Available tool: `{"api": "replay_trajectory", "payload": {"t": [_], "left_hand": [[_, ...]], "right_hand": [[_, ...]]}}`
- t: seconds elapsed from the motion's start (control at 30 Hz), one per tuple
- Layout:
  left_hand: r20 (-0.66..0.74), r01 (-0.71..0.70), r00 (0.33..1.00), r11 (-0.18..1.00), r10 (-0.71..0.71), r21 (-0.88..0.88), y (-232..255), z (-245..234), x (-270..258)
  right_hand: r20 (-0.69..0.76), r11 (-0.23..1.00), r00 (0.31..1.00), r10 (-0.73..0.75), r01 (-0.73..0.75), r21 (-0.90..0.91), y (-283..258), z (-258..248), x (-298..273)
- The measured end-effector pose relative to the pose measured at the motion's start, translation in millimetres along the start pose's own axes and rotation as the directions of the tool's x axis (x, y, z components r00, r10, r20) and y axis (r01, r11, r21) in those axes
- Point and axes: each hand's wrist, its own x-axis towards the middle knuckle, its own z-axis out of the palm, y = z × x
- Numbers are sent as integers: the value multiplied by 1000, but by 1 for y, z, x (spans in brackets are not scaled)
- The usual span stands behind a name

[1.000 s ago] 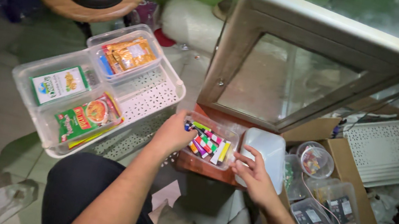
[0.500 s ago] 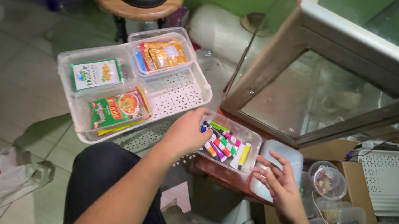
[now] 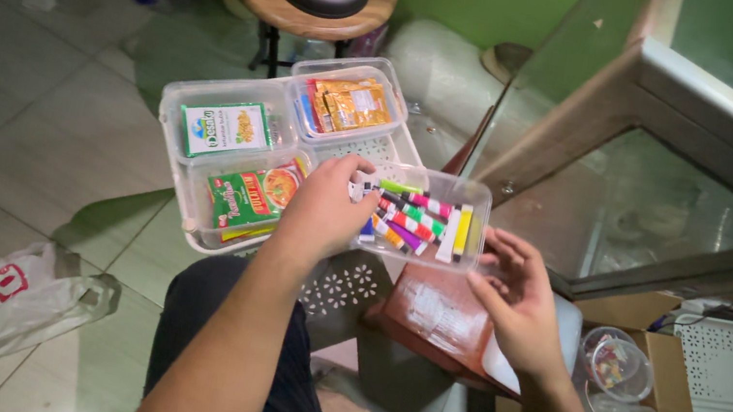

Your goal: The person opens several small plastic containers, removes their lids, and places the contents into a larger compartmentalized organizer. They handle packets of instant noodles, colorful sticks, black-wrapped items, yellow packets, and green-wrapped items, then close the organizer.

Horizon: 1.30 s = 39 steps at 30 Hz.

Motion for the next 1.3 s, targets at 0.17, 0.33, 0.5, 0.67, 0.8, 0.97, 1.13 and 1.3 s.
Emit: {"api": "replay_trajectory", "payload": {"t": [0.17, 0.33, 0.5, 0.67, 0.8, 0.97, 1.13, 1.3], "left_hand": [[-38, 29, 999, 999, -28, 40, -15, -3, 8], [-8, 116, 993, 989, -116, 94, -23, -3, 13], [33, 148, 987, 972, -157, 184, -30, -5, 18], [18, 124, 991, 968, -131, 217, -33, -7, 23], [-10, 110, 994, 968, -110, 226, -28, -9, 20], [213, 130, 963, 975, -167, 179, -18, -8, 14], [572, -50, 817, 976, -81, 210, -19, 5, 4], [665, -177, 743, 936, -75, 303, -11, 34, -6]], "right_hand": [[-79, 993, 995, -62, 54, -106, 0, 28, 43], [-86, 968, 974, -211, 196, -158, 1, 53, 86], [-96, 984, 984, -147, 136, -111, 2, 64, 114], [-45, 937, 966, -254, 234, -259, 3, 61, 131], [-29, 964, 978, -207, 199, -174, 10, 60, 136], [-10, 978, 988, -154, 151, -145, 19, 60, 138], [-12, 989, 998, -57, 55, -138, 36, 59, 141], [37, 990, 996, -83, 87, -109, 59, 64, 152]]}}
